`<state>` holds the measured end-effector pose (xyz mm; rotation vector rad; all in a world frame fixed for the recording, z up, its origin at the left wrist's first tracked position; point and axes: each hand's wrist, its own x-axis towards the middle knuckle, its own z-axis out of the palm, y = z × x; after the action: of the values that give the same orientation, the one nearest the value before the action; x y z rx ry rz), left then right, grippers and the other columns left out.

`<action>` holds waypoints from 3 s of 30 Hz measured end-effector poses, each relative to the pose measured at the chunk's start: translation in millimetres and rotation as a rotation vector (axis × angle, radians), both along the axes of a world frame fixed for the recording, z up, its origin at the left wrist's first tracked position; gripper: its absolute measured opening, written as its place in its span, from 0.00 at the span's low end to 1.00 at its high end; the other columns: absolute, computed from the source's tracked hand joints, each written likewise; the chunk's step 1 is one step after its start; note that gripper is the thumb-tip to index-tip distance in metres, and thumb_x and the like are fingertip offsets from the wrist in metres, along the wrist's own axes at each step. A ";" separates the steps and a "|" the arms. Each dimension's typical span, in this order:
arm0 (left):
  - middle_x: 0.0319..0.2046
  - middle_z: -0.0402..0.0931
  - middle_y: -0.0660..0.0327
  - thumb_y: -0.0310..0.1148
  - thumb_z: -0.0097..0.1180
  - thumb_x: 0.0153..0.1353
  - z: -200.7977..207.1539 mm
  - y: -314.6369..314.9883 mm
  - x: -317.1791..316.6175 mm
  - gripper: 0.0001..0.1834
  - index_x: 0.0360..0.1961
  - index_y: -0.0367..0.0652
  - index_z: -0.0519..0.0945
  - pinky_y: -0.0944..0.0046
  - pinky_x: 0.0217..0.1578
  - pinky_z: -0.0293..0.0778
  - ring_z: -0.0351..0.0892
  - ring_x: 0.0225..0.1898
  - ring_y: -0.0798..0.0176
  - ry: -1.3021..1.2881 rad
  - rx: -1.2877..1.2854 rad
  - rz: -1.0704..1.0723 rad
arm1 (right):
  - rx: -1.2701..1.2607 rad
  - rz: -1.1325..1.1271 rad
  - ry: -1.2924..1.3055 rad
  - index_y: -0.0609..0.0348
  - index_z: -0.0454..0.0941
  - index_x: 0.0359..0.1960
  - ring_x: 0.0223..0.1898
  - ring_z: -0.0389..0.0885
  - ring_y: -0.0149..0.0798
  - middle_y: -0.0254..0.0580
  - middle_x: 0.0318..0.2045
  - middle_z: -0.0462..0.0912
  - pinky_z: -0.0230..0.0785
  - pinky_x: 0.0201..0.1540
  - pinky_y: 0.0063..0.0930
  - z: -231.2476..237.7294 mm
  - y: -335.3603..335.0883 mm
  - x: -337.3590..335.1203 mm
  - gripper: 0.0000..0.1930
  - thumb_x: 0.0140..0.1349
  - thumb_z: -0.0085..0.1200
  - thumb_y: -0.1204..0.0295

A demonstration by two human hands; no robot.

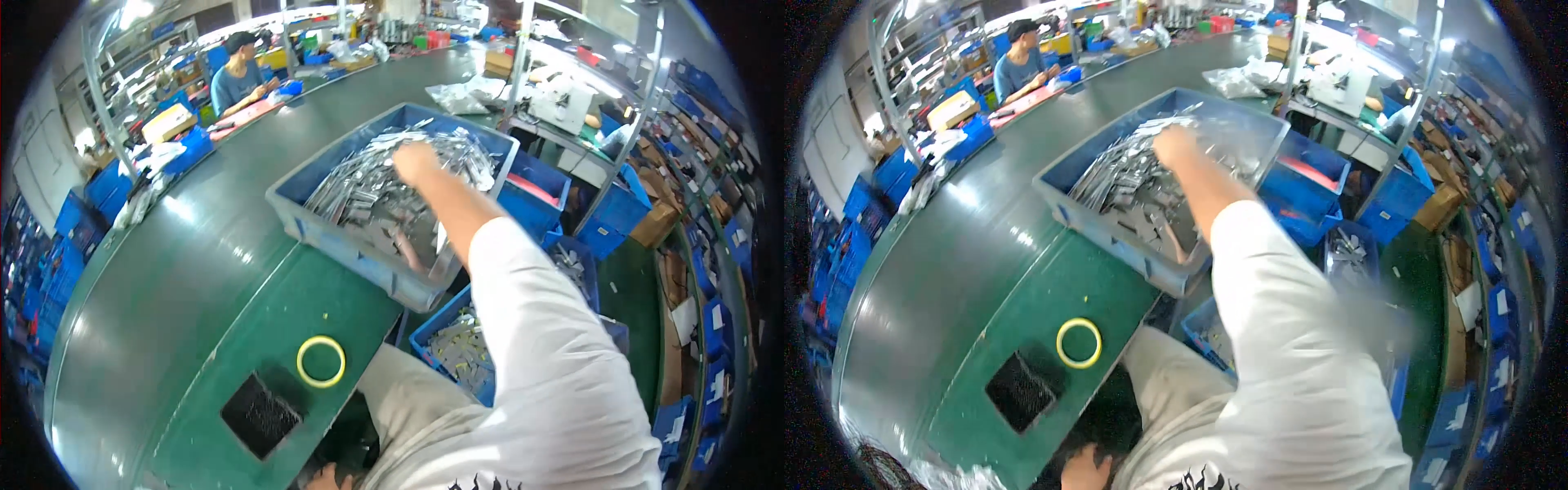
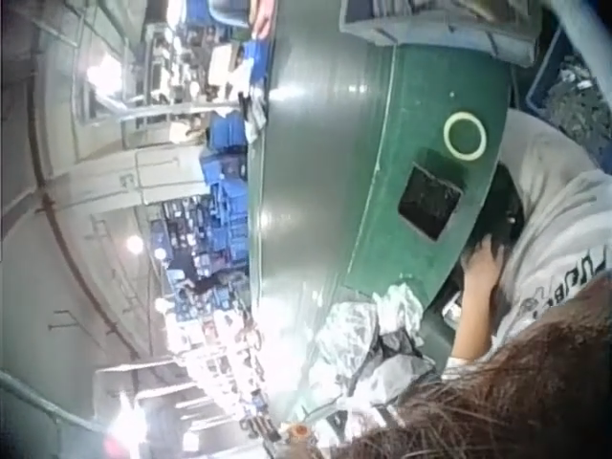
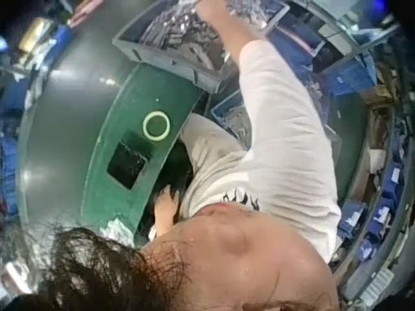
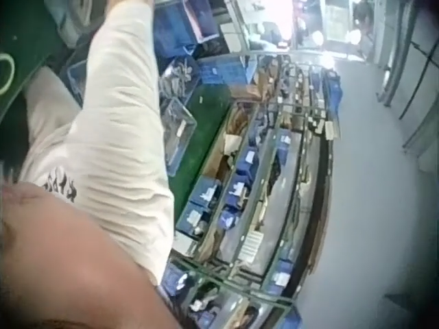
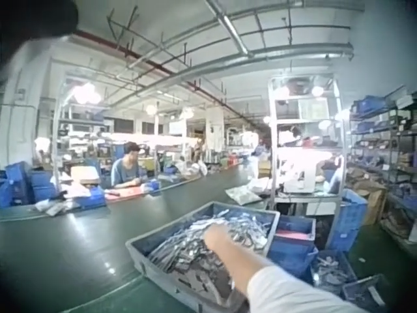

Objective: Applying yellow adhesive tape to small electronic components on an assembly line.

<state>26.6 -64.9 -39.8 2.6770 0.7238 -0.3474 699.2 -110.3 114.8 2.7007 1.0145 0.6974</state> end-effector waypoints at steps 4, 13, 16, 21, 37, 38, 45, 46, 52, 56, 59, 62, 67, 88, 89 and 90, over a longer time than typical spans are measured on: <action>0.47 0.78 0.46 0.46 0.57 0.62 -8.3 0.2 -23.6 0.25 0.57 0.44 0.73 0.45 0.44 0.75 0.78 0.44 0.40 0.066 -0.040 -0.029 | 0.101 0.100 0.005 0.58 0.85 0.32 0.40 0.86 0.51 0.49 0.35 0.85 0.78 0.39 0.44 -10.4 32.3 -3.0 0.10 0.58 0.50 0.71; 0.49 0.76 0.45 0.44 0.55 0.62 -44.8 79.0 58.0 0.25 0.58 0.44 0.72 0.45 0.46 0.74 0.78 0.46 0.39 -0.046 -0.177 -0.173 | 0.138 0.132 -0.053 0.55 0.83 0.24 0.30 0.84 0.51 0.44 0.26 0.81 0.76 0.32 0.46 -19.8 7.8 6.3 0.09 0.55 0.52 0.67; 0.50 0.76 0.45 0.43 0.55 0.62 -43.0 84.0 64.5 0.25 0.58 0.44 0.71 0.45 0.46 0.74 0.77 0.46 0.39 -0.084 -0.205 -0.162 | 0.146 0.180 -0.013 0.52 0.82 0.23 0.28 0.82 0.50 0.41 0.25 0.81 0.75 0.29 0.46 -21.2 9.1 -12.5 0.09 0.55 0.52 0.65; 0.51 0.75 0.44 0.42 0.54 0.62 -35.2 120.0 107.2 0.25 0.59 0.44 0.70 0.45 0.48 0.73 0.77 0.48 0.39 -0.179 -0.136 -0.181 | 0.131 0.242 -0.062 0.52 0.81 0.22 0.26 0.82 0.49 0.41 0.26 0.80 0.74 0.27 0.47 -21.5 4.8 -9.6 0.10 0.55 0.53 0.63; 0.55 0.72 0.42 0.37 0.50 0.62 5.0 42.4 60.9 0.26 0.62 0.45 0.67 0.45 0.51 0.71 0.75 0.51 0.38 -0.048 -0.109 -0.173 | 0.873 0.187 0.193 0.52 0.84 0.30 0.34 0.83 0.52 0.45 0.30 0.84 0.75 0.36 0.42 18.4 -5.7 -31.4 0.10 0.55 0.60 0.60; 0.55 0.72 0.42 0.37 0.50 0.62 5.5 31.3 47.3 0.26 0.62 0.45 0.67 0.45 0.52 0.71 0.75 0.51 0.38 -0.031 -0.126 -0.173 | 1.088 0.204 0.171 0.54 0.84 0.31 0.33 0.83 0.52 0.47 0.29 0.84 0.74 0.35 0.40 24.2 -19.7 -29.0 0.10 0.55 0.61 0.61; 0.47 0.76 0.46 0.36 0.55 0.62 27.0 3.6 -0.7 0.20 0.54 0.42 0.73 0.49 0.45 0.74 0.78 0.44 0.44 -0.147 -0.003 -0.175 | 1.568 0.384 0.797 0.61 0.83 0.33 0.19 0.64 0.23 0.25 0.19 0.71 0.53 0.22 0.22 79.1 -29.8 -82.5 0.12 0.60 0.62 0.63; 0.45 0.77 0.48 0.36 0.56 0.62 29.8 3.3 -1.5 0.18 0.52 0.42 0.75 0.50 0.43 0.75 0.79 0.42 0.45 -0.189 0.031 -0.197 | 1.555 0.386 0.811 0.61 0.83 0.33 0.19 0.64 0.23 0.25 0.19 0.71 0.53 0.22 0.22 82.1 -31.7 -92.0 0.12 0.60 0.62 0.63; 0.40 0.81 0.50 0.32 0.51 0.62 96.9 -1.3 13.7 0.21 0.57 0.42 0.74 0.55 0.43 0.79 0.82 0.41 0.45 -0.109 -0.193 -0.068 | 1.487 0.582 1.254 0.54 0.72 0.21 0.17 0.59 0.23 0.25 0.16 0.65 0.48 0.20 0.23 91.9 -47.2 -193.9 0.11 0.60 0.58 0.68; 0.44 0.81 0.50 0.29 0.55 0.60 65.8 -4.7 -7.3 0.22 0.56 0.37 0.74 0.57 0.47 0.77 0.82 0.43 0.49 -0.678 -0.213 0.002 | 1.010 0.983 1.417 0.55 0.75 0.18 0.19 0.65 0.21 0.25 0.17 0.71 0.54 0.21 0.21 63.8 -52.2 -317.7 0.12 0.54 0.65 0.68; 0.50 0.78 0.50 0.27 0.60 0.58 89.3 -15.9 5.0 0.24 0.57 0.35 0.73 0.58 0.52 0.73 0.80 0.49 0.53 -0.971 -0.446 0.161 | 0.579 1.460 1.207 0.57 0.84 0.26 0.21 0.79 0.35 0.39 0.23 0.81 0.67 0.23 0.28 28.0 -43.2 -386.2 0.05 0.51 0.69 0.73; 0.52 0.75 0.49 0.32 0.63 0.59 88.6 -20.1 1.1 0.25 0.56 0.33 0.73 0.58 0.55 0.71 0.77 0.52 0.54 -1.038 -0.581 0.019 | 0.392 1.551 1.364 0.57 0.85 0.30 0.22 0.79 0.35 0.37 0.25 0.81 0.69 0.23 0.29 -6.4 -31.1 -448.5 0.05 0.53 0.67 0.72; 0.32 0.80 0.53 0.31 0.53 0.66 64.2 -22.9 -8.9 0.13 0.49 0.38 0.75 0.56 0.37 0.75 0.81 0.34 0.55 -0.759 -0.499 -0.032 | 0.310 1.866 0.961 0.57 0.84 0.34 0.27 0.80 0.39 0.38 0.29 0.81 0.72 0.29 0.31 -26.9 -21.5 -464.5 0.10 0.55 0.66 0.66; 0.21 0.74 0.57 0.25 0.41 0.68 57.9 -9.3 5.4 0.06 0.44 0.41 0.70 0.64 0.22 0.72 0.74 0.20 0.62 -1.012 -1.116 0.679 | 0.230 0.974 0.543 0.60 0.78 0.39 0.52 0.75 0.47 0.43 0.44 0.80 0.63 0.58 0.45 -88.4 2.8 -377.0 0.13 0.56 0.60 0.67; 0.22 0.74 0.57 0.24 0.42 0.68 64.2 -5.2 4.6 0.05 0.42 0.42 0.69 0.64 0.22 0.72 0.74 0.20 0.62 -0.999 -1.160 0.710 | 0.235 0.964 0.564 0.60 0.77 0.37 0.49 0.76 0.47 0.43 0.43 0.79 0.64 0.56 0.44 -88.5 6.9 -376.2 0.10 0.56 0.59 0.69; 0.23 0.75 0.58 0.24 0.42 0.68 60.3 -1.6 3.4 0.04 0.41 0.42 0.69 0.64 0.22 0.72 0.74 0.20 0.62 -1.008 -1.176 0.694 | 0.303 0.991 0.544 0.60 0.76 0.34 0.43 0.78 0.50 0.46 0.37 0.80 0.65 0.53 0.45 -85.8 8.4 -375.4 0.06 0.58 0.56 0.73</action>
<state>30.0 -66.5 20.5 1.1120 0.6924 0.5669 323.8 -101.8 29.0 2.5285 2.6333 0.1955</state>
